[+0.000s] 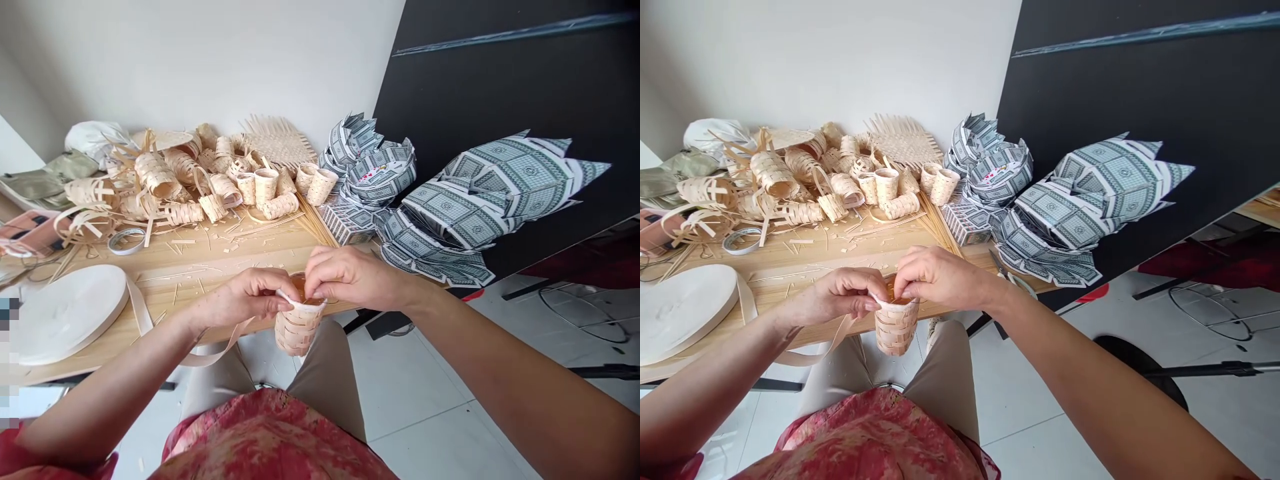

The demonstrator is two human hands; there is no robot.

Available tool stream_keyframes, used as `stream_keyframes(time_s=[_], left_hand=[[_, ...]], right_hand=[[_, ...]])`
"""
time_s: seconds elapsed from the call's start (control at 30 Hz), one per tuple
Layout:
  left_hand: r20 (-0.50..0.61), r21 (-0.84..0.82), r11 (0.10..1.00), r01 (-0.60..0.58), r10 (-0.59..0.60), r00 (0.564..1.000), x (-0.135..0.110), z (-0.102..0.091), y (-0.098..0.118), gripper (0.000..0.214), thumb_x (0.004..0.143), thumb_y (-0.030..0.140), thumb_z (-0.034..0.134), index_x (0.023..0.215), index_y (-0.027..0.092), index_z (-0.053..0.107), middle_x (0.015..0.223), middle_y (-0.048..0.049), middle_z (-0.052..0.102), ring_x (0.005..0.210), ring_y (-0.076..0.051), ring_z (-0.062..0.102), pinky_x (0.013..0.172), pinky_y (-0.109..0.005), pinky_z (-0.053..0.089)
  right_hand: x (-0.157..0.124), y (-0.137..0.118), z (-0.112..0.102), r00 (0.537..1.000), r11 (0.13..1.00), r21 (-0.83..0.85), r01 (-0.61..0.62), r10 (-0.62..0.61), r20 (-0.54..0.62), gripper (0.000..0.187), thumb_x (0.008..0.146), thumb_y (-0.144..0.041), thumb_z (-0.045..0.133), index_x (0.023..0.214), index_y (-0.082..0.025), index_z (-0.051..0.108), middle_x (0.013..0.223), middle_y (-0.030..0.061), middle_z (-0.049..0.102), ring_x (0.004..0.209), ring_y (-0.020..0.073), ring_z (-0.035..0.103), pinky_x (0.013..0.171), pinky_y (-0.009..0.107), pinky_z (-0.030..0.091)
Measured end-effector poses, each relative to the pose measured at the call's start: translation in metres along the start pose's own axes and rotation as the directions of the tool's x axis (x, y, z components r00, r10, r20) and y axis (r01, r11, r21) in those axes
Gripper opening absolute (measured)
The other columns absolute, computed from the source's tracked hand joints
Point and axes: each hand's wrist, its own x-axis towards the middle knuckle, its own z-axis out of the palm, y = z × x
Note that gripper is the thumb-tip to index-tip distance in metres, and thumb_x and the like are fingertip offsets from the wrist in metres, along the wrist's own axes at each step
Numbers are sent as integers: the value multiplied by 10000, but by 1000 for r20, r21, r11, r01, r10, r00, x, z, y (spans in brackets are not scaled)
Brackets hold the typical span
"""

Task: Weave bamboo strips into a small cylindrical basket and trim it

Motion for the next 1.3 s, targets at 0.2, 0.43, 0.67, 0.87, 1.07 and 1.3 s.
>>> stream_keyframes(time_s=[0.2,0.43,0.67,0.87,1.07,1.3], left_hand=[[15,65,996,-60,59,998,1,1,2,113,828,141,504,848,126,614,787,-28,579,757,-101,540,693,-205,431],[-101,191,973,-129,150,983,4,10,0,119,836,168,504,841,110,607,796,-47,594,736,-106,556,672,-210,436],[-140,207,969,-132,163,977,2,11,-7,125,834,192,512,808,103,597,764,-49,591,704,-110,554,650,-215,436],[-31,211,963,-171,181,983,-1,6,0,110,841,163,499,805,122,594,782,-38,599,758,-105,553,686,-206,428],[42,181,967,-179,174,984,-3,3,1,144,856,151,470,865,132,612,837,-52,596,790,-109,551,717,-223,425],[62,151,972,-179,171,983,-4,1,-1,168,864,170,461,880,135,625,848,-58,591,789,-110,551,710,-223,430]], right_hand=[[1,4,3,999,996,79,50,-49,-16,167,793,-71,521,687,-127,638,673,28,604,689,119,517,664,235,401],[4,9,14,995,989,126,75,-65,-77,210,790,-71,483,641,-134,616,635,12,576,647,108,511,699,256,395],[6,6,14,988,956,252,-151,154,10,133,716,-62,527,660,-125,629,643,-8,568,623,96,513,611,209,389],[8,-5,11,959,931,238,-278,281,22,94,670,-58,583,709,-144,590,625,-55,548,586,78,487,534,171,352],[10,-4,9,998,995,-71,-69,69,-2,85,703,-109,651,642,-152,613,587,-39,556,660,109,470,600,200,341],[11,-5,4,995,991,-133,26,-12,100,181,795,-157,576,619,-145,617,616,-24,515,577,81,470,538,189,318]])
